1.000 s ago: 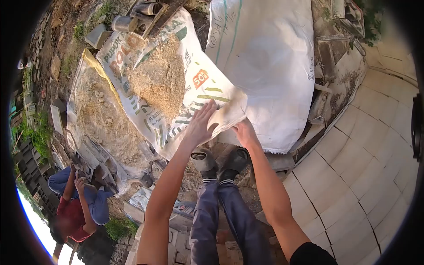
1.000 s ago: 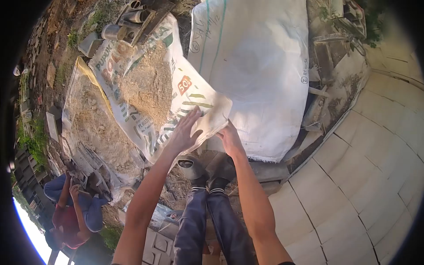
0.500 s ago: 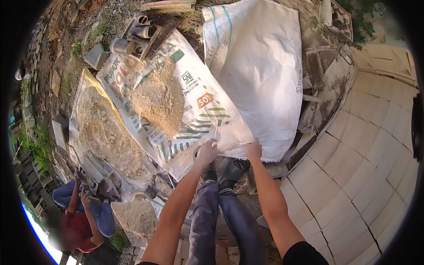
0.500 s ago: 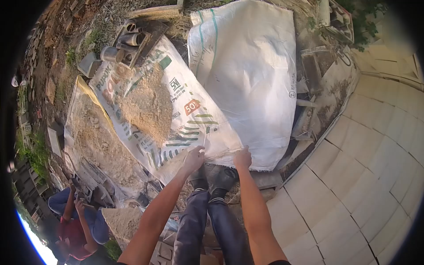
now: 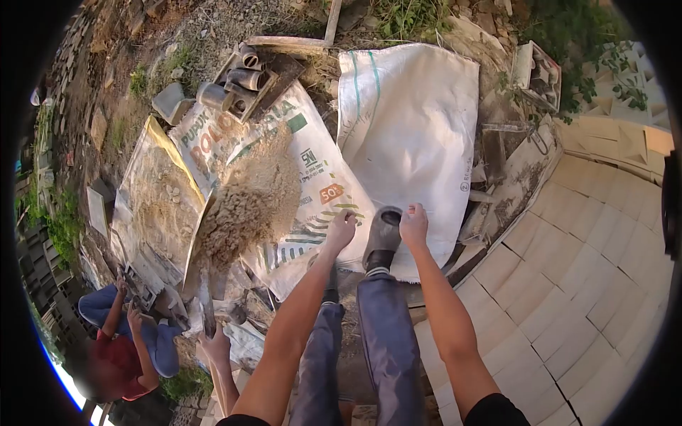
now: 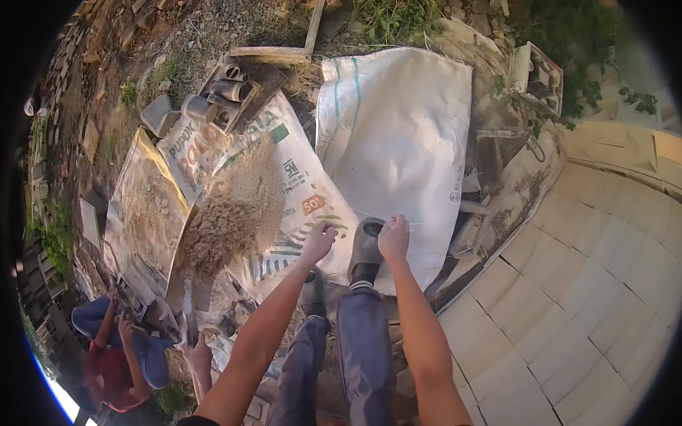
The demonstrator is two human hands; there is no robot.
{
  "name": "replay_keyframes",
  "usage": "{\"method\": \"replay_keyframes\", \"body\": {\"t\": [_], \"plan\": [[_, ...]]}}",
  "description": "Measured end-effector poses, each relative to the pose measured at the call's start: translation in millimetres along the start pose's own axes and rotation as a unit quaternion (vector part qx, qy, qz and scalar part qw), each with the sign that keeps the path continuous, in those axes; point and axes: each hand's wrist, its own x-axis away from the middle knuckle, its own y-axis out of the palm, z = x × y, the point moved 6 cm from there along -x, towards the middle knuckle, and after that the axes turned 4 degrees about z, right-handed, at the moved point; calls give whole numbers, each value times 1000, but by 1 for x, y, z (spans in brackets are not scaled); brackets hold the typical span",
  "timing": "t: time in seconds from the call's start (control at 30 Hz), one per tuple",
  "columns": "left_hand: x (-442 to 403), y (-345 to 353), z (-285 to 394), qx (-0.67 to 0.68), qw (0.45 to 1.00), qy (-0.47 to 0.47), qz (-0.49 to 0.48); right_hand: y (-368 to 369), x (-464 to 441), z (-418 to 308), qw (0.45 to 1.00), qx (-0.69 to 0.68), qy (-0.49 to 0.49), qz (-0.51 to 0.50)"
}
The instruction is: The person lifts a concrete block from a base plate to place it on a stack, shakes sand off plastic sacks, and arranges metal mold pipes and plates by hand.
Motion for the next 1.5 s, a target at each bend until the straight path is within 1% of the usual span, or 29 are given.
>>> {"method": "replay_keyframes", "body": {"t": [0.03,0.13,0.2,0.27,0.33,0.4,0.43,0.5,0.53,0.57,0.63,0.67,0.7,0.73,0.8,0.87,0.93,1.0,1.03,1.07,1.13,1.17,1.2,1.27,1.33,1.37,1.43,1.47,1.5], "plan": [[0,5,7,3,1000,-11,-13,-4,-6,-12,999,-24,-26,10],[-7,16,13,25,999,-18,-23,-2,-24,-33,998,-53,-31,-8],[-23,16,28,88,996,-19,-2,7,-46,-40,997,-70,-40,-2],[-38,3,58,91,995,-32,34,33,-64,-28,990,-128,29,-49],[-70,-23,85,41,981,47,183,33,-85,-45,987,-153,29,-37],[-109,-47,92,39,954,36,295,1,-104,-90,983,-175,-43,22],[-129,-58,96,9,947,15,321,-11,-113,-115,980,-173,-87,36],[-167,-80,109,-75,936,-6,345,-25,-136,-161,976,-200,-85,4],[-184,-88,117,-129,930,-4,343,-22,-150,-183,980,-147,-134,-8],[-198,-95,125,-129,930,-10,344,-17,-162,-205,979,-91,-179,-19],[-223,-97,124,-246,921,-137,268,-3,-182,-253,973,69,-206,-81],[-231,-98,122,-243,921,-144,267,12,-190,-274,955,178,-182,-153],[-237,-99,113,-272,915,-181,239,28,-197,-285,920,283,-157,-222],[-237,-99,102,-300,905,-217,208,49,-207,-282,916,288,-159,-230],[-236,-103,97,-311,903,-208,209,98,-219,-268,865,371,-213,-263],[-227,-109,97,-243,921,-212,218,115,-229,-255,873,351,-195,-278],[-215,-116,94,-212,931,-203,219,114,-226,-260,881,330,-175,-291],[-208,-124,92,-177,938,-195,226,118,-207,-288,847,296,-346,-276],[-209,-124,91,-178,941,-188,217,125,-193,-292,805,293,-479,-192],[-210,-123,90,-177,945,-182,209,136,-199,-284,800,297,-485,-193],[-213,-121,86,-168,944,-176,222,153,-184,-274,633,437,-556,-315],[-214,-118,86,-166,945,-162,230,161,-193,-270,610,519,-483,-355],[-216,-114,81,-161,945,-167,231,158,-196,-283,604,522,-485,-357],[-213,-115,76,-129,934,-142,300,155,-203,-316,670,446,-491,-333],[-208,-114,80,-130,934,-145,298,156,-220,-350,782,317,-497,-200],[-209,-114,81,-114,935,-142,304,157,-219,-348,781,319,-499,-200],[-208,-113,82,-99,935,-140,309,153,-207,-349,755,243,-595,-130],[-207,-111,83,-78,935,-141,315,153,-206,-342,755,241,-596,-130],[-206,-111,85,-59,935,-140,322,143,-204,-337,790,171,-579,-107]]}}
